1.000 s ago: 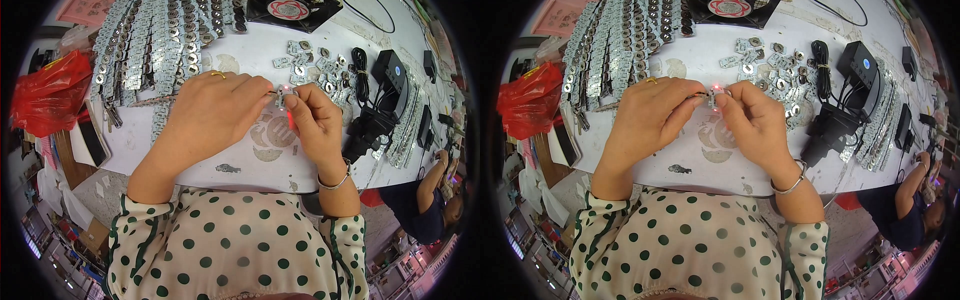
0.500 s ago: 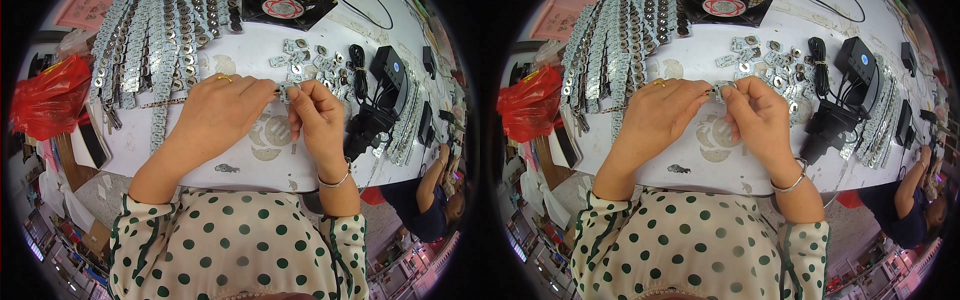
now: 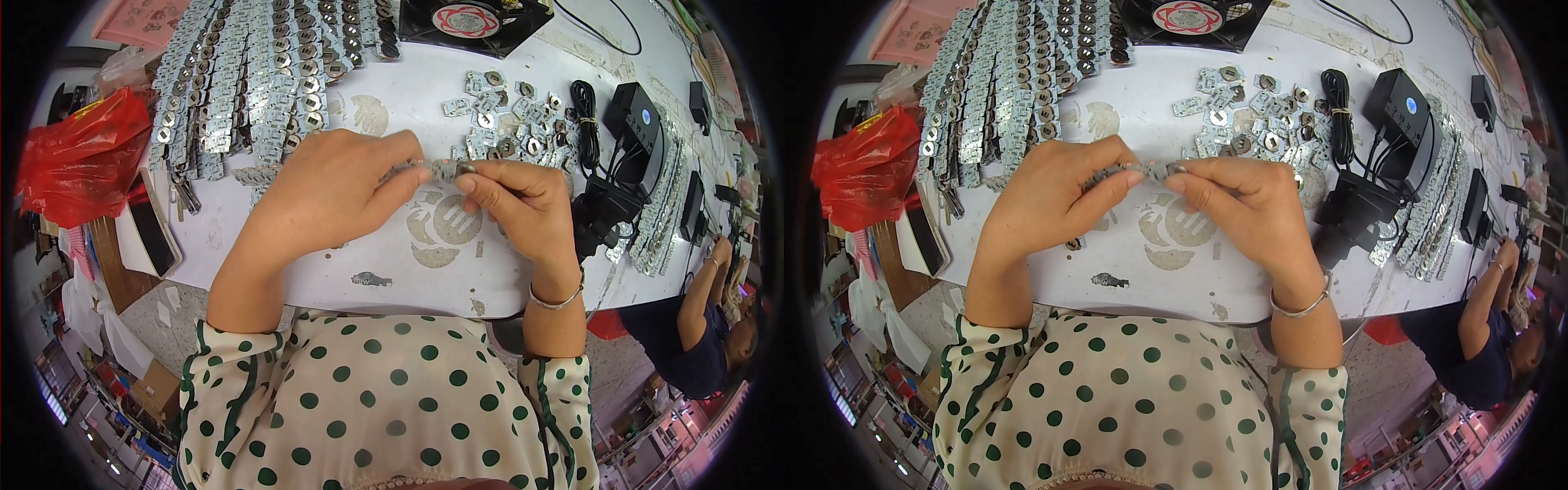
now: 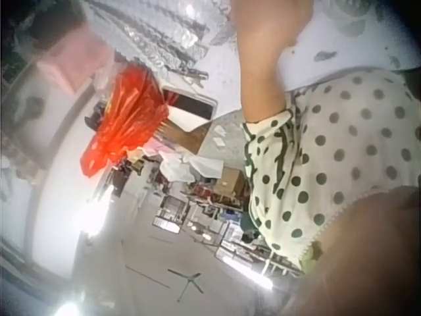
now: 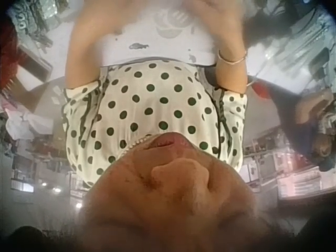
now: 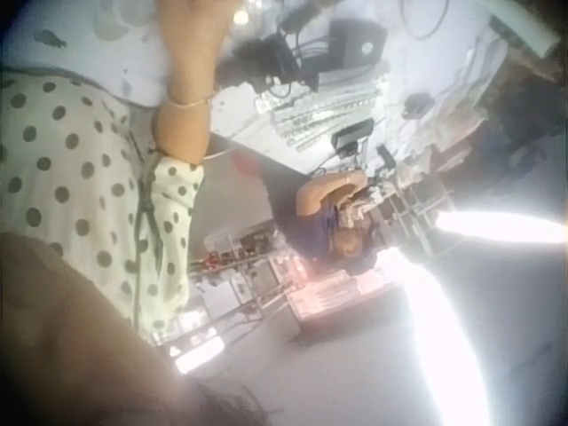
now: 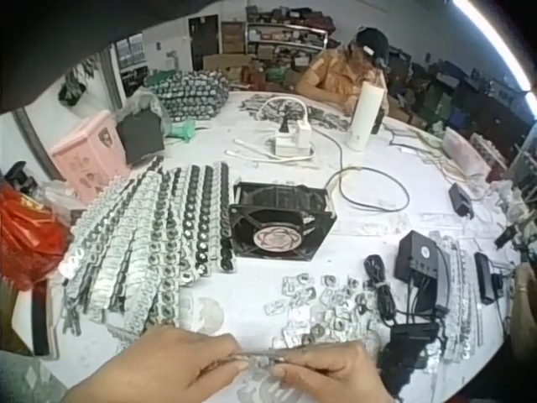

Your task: The person assembles LED strips by hand, connecting small plastic clips to electronic segments.

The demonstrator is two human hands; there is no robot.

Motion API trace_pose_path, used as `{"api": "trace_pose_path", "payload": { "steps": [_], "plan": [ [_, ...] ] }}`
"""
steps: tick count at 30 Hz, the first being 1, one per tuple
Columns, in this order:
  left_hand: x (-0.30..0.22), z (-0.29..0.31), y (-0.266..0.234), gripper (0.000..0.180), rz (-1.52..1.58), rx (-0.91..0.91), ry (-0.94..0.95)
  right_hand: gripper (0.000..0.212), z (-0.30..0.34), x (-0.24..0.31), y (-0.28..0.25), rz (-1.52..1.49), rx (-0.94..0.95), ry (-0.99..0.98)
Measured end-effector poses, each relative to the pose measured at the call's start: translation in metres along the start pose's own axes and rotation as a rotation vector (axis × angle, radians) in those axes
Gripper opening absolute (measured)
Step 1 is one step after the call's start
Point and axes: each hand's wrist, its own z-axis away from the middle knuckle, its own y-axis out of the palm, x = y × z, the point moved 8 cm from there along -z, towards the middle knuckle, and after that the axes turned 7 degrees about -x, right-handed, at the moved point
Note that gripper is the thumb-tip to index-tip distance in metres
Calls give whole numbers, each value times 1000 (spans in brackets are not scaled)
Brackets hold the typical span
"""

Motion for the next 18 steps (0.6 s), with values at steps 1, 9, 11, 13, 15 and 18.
{"api": "trace_pose_path", "payload": {
  "steps": [1, 9, 11, 13, 15, 18],
  "plan": [
    [-2, 0, 1, 17, 58, 19, 60, 15, 1, 0, 5, -59, 66, 17],
    [2, 1, 10, 17, 480, 298, -75, 20, 8, -8, 26, -291, 259, 186],
    [2, 4, 12, 16, 533, 335, -104, 20, 9, -6, 29, -394, 306, 220],
    [-5, 4, 5, 14, 554, 186, 37, 20, 9, -4, 31, -449, 322, 232],
    [-6, 3, 2, 13, 445, 112, 55, 20, 11, -4, 34, -503, 332, 245],
    [-13, 1, -3, 11, 230, -58, 82, 19, 5, -10, 25, -546, 128, 228]
  ]
}}
